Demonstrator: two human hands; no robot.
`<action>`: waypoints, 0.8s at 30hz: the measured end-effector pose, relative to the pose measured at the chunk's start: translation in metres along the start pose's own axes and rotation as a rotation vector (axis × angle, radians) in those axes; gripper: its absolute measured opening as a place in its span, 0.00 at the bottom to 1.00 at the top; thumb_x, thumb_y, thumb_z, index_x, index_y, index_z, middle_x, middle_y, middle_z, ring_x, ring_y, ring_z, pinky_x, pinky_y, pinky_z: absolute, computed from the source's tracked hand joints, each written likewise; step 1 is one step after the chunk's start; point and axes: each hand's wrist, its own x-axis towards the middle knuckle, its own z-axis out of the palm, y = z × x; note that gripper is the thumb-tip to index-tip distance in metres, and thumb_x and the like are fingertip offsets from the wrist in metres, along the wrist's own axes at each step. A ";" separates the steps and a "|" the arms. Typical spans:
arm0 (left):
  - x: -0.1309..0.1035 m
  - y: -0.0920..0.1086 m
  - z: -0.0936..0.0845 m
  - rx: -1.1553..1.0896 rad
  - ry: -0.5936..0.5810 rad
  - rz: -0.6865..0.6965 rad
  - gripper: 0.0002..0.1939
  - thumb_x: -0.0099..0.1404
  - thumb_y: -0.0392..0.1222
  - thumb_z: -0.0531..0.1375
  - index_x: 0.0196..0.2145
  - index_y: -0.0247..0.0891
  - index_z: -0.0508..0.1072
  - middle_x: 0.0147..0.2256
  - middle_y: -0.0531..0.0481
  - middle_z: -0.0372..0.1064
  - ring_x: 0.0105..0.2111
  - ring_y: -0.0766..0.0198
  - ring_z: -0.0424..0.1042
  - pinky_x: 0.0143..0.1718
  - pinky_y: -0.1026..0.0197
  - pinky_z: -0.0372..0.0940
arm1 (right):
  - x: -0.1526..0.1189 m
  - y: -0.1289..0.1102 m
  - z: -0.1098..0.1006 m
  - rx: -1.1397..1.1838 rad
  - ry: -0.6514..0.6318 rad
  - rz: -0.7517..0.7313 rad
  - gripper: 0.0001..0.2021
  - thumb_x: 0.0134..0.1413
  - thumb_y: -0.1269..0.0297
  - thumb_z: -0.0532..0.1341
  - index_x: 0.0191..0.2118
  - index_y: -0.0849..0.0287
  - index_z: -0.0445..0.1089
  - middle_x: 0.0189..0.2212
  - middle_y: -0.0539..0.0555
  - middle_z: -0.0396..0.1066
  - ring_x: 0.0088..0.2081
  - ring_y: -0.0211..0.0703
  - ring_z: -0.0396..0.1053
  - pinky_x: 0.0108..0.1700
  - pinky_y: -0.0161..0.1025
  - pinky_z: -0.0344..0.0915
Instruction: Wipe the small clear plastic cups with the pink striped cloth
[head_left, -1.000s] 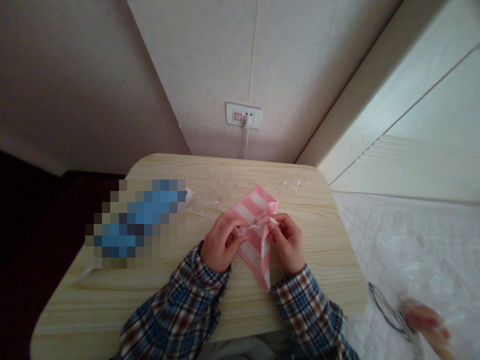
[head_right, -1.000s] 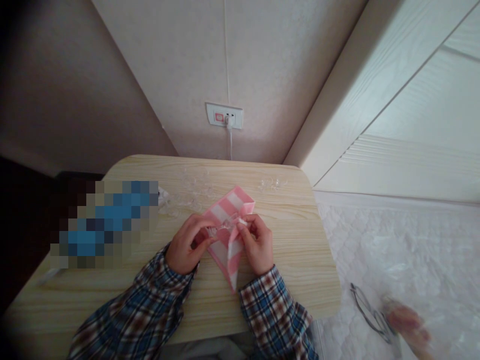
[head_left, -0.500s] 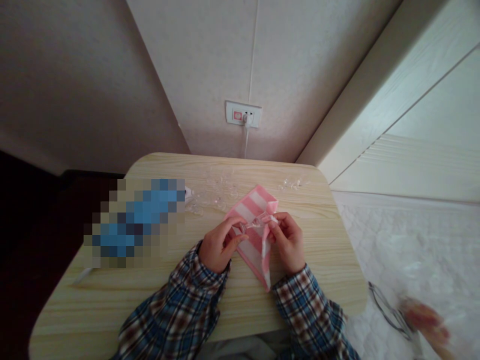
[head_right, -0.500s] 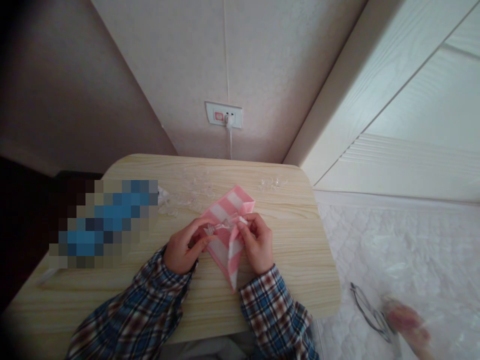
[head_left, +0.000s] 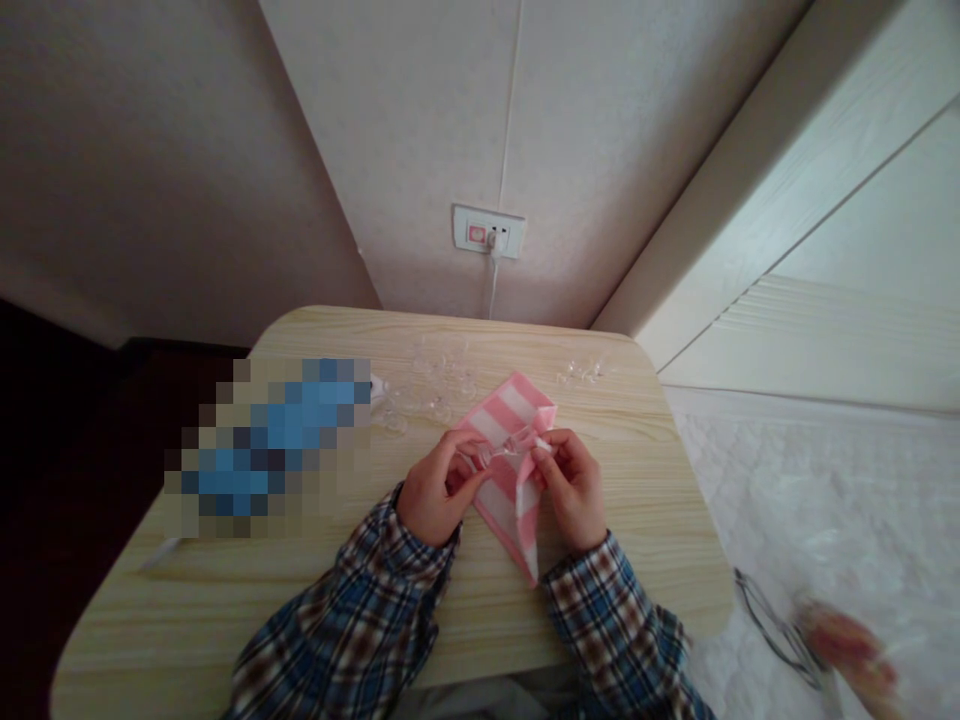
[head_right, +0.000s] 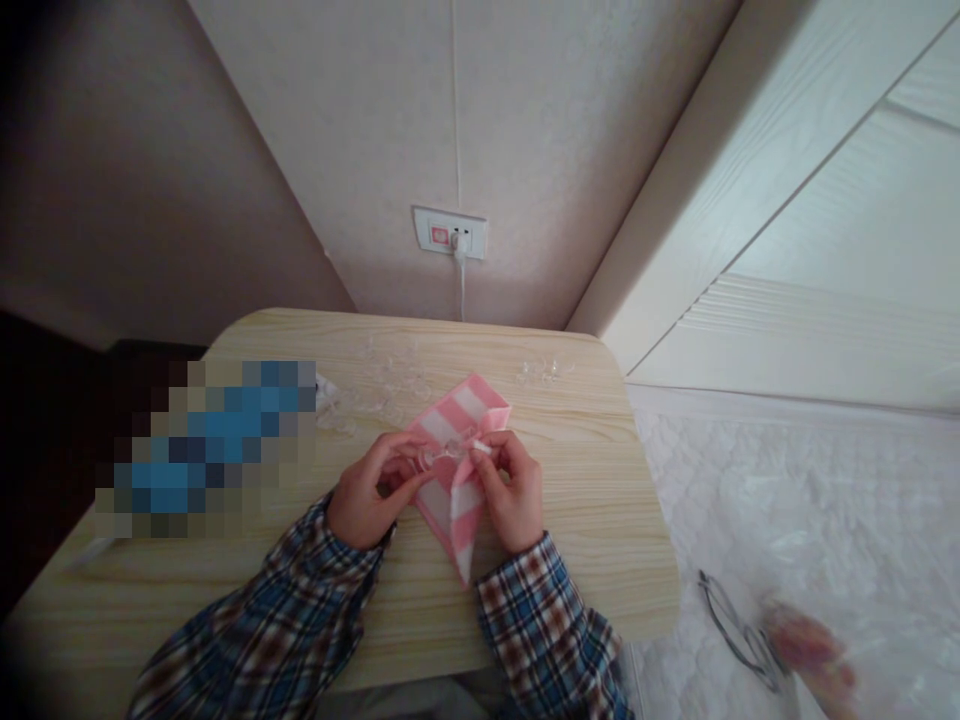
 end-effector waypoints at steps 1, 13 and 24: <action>0.000 0.000 0.001 -0.001 0.004 -0.004 0.17 0.57 0.41 0.56 0.44 0.36 0.59 0.34 0.48 0.66 0.23 0.70 0.67 0.24 0.68 0.63 | 0.000 0.000 0.000 -0.001 0.001 0.000 0.07 0.50 0.61 0.56 0.34 0.59 0.64 0.22 0.47 0.60 0.22 0.33 0.56 0.24 0.32 0.52; 0.003 0.004 -0.003 0.095 0.024 0.088 0.15 0.60 0.37 0.52 0.46 0.39 0.62 0.36 0.48 0.63 0.30 0.66 0.64 0.33 0.64 0.64 | -0.001 -0.003 0.002 -0.009 -0.008 0.005 0.06 0.52 0.62 0.55 0.35 0.58 0.63 0.21 0.47 0.59 0.22 0.34 0.57 0.25 0.32 0.53; 0.002 0.001 -0.005 0.098 -0.013 0.077 0.15 0.61 0.38 0.52 0.47 0.40 0.61 0.43 0.47 0.62 0.35 0.64 0.66 0.33 0.64 0.64 | 0.000 -0.008 0.002 0.017 0.017 0.008 0.06 0.51 0.62 0.56 0.33 0.59 0.64 0.21 0.47 0.60 0.22 0.33 0.56 0.24 0.32 0.52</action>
